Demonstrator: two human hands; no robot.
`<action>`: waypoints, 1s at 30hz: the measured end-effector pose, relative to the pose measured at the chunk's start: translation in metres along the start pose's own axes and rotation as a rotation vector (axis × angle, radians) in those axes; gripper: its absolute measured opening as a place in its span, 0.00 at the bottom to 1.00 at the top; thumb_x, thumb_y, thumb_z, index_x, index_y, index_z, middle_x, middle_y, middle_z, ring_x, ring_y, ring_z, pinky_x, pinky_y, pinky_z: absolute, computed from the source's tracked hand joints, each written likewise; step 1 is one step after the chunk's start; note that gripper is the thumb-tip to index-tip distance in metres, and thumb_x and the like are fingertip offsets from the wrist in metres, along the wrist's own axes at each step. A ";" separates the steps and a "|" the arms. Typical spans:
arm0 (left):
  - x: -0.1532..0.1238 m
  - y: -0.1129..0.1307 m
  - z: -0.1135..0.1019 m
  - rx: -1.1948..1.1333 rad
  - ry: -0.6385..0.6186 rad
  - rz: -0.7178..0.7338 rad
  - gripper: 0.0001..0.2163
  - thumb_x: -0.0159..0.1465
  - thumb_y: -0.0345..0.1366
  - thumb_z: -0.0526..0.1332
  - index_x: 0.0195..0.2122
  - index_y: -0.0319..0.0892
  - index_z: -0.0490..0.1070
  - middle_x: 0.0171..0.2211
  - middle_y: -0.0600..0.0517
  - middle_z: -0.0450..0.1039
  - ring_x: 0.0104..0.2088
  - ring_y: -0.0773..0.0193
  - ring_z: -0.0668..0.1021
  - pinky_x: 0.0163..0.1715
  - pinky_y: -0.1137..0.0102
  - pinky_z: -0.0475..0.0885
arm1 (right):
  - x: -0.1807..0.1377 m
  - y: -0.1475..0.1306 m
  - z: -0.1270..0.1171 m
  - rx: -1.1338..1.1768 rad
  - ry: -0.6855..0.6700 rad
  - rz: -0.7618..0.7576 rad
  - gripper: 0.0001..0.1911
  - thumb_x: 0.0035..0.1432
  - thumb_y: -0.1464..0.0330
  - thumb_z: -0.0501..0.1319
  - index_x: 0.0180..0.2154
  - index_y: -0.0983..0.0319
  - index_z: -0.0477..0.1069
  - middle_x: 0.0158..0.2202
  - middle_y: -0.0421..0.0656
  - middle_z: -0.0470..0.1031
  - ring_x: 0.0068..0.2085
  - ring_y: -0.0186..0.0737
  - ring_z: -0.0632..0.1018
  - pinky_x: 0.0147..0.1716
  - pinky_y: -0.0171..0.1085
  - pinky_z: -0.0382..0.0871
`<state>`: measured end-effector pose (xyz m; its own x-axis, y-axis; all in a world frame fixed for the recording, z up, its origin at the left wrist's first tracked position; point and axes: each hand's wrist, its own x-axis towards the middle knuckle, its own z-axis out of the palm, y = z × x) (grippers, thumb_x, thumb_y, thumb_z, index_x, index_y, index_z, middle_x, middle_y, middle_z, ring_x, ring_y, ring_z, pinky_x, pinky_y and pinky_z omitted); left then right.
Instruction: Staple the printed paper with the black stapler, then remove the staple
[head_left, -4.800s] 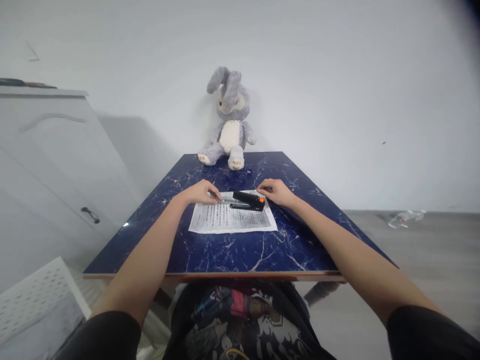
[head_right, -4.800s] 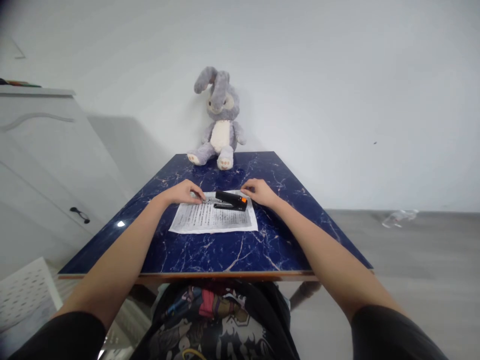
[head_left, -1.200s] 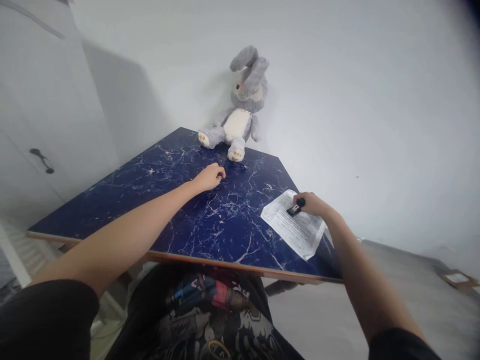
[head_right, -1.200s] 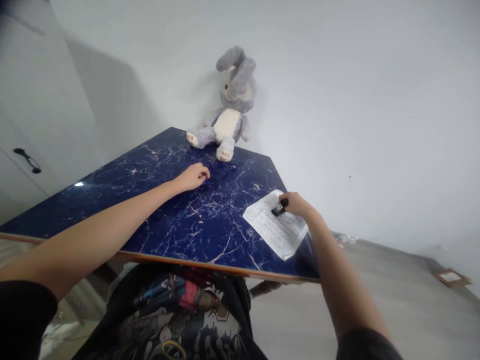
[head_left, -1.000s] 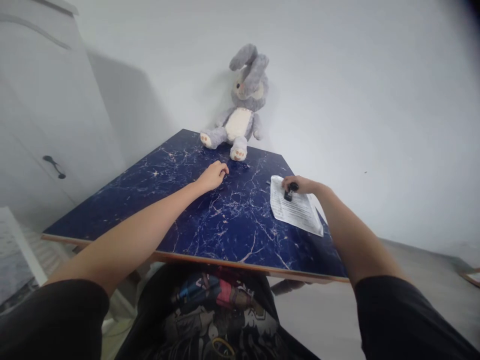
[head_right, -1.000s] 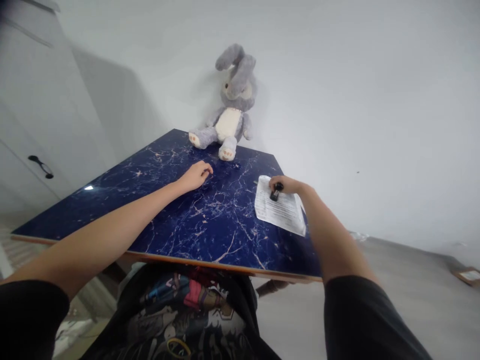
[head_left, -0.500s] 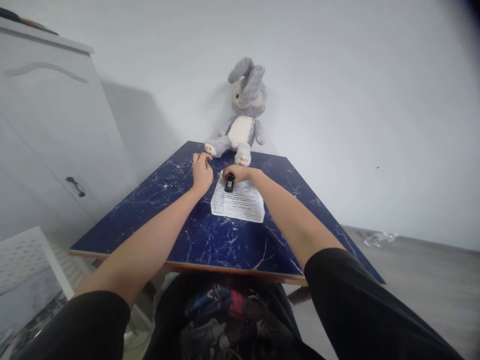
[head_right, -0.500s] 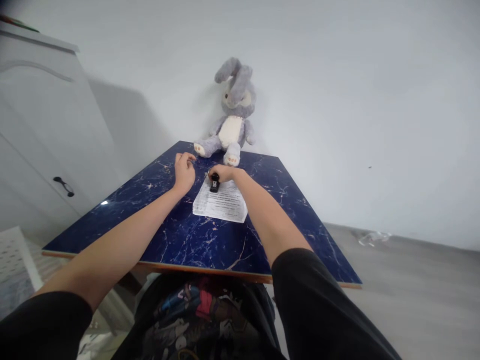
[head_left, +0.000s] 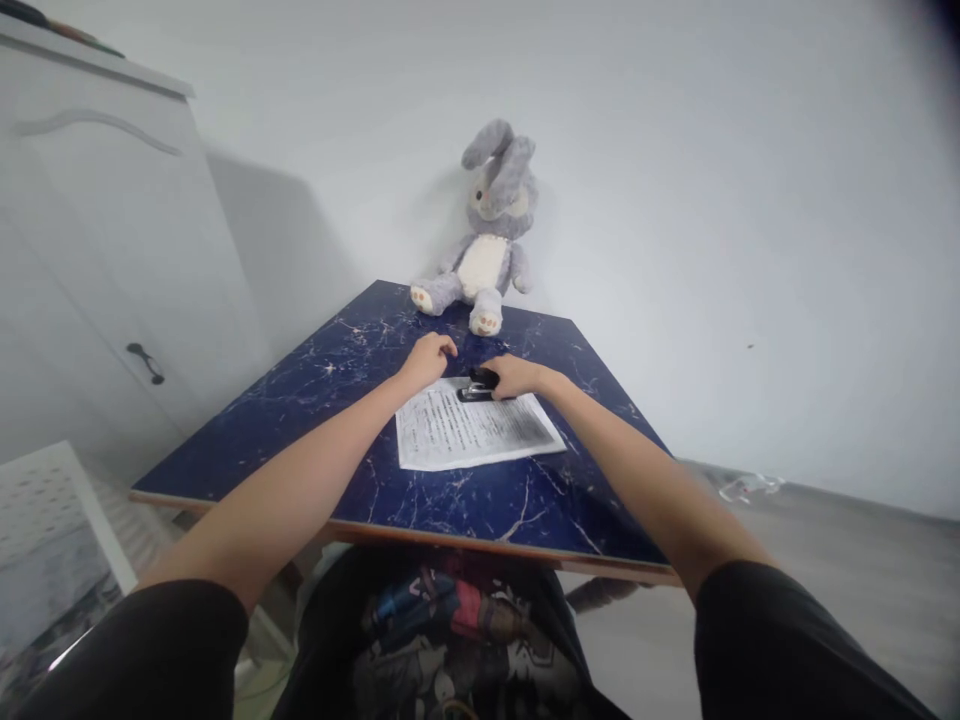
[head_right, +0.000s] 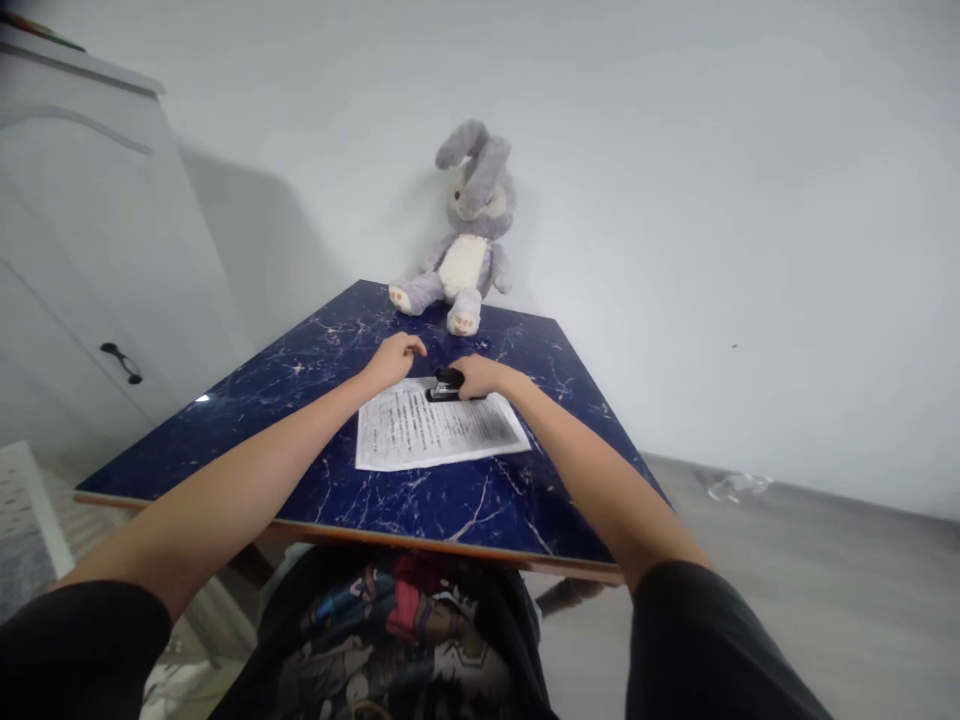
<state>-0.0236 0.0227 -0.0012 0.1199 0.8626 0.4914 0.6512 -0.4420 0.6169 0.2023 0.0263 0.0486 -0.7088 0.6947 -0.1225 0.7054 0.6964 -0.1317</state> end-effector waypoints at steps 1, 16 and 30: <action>-0.002 0.001 0.006 -0.012 -0.065 0.028 0.18 0.55 0.20 0.53 0.35 0.42 0.81 0.38 0.47 0.77 0.42 0.57 0.78 0.52 0.62 0.73 | -0.014 -0.003 0.002 0.036 -0.028 0.021 0.15 0.45 0.71 0.66 0.39 0.61 0.76 0.34 0.43 0.80 0.34 0.42 0.78 0.30 0.35 0.65; -0.014 0.004 0.037 0.133 -0.309 0.143 0.18 0.57 0.20 0.54 0.41 0.40 0.80 0.39 0.47 0.73 0.42 0.58 0.77 0.50 0.63 0.73 | -0.068 0.020 0.024 0.324 0.089 -0.100 0.22 0.57 0.61 0.68 0.52 0.61 0.75 0.48 0.46 0.80 0.44 0.47 0.78 0.43 0.40 0.69; -0.011 0.010 0.036 -0.453 -0.077 -0.271 0.10 0.63 0.29 0.54 0.38 0.42 0.76 0.40 0.47 0.81 0.39 0.61 0.80 0.42 0.66 0.75 | -0.092 0.061 0.025 1.008 -0.150 -0.095 0.25 0.61 0.54 0.68 0.53 0.63 0.78 0.51 0.47 0.81 0.54 0.47 0.78 0.56 0.46 0.70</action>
<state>0.0092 0.0179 -0.0223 0.0584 0.9687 0.2414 0.2796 -0.2480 0.9275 0.3107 0.0004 0.0273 -0.8040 0.5663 -0.1815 0.3621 0.2241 -0.9048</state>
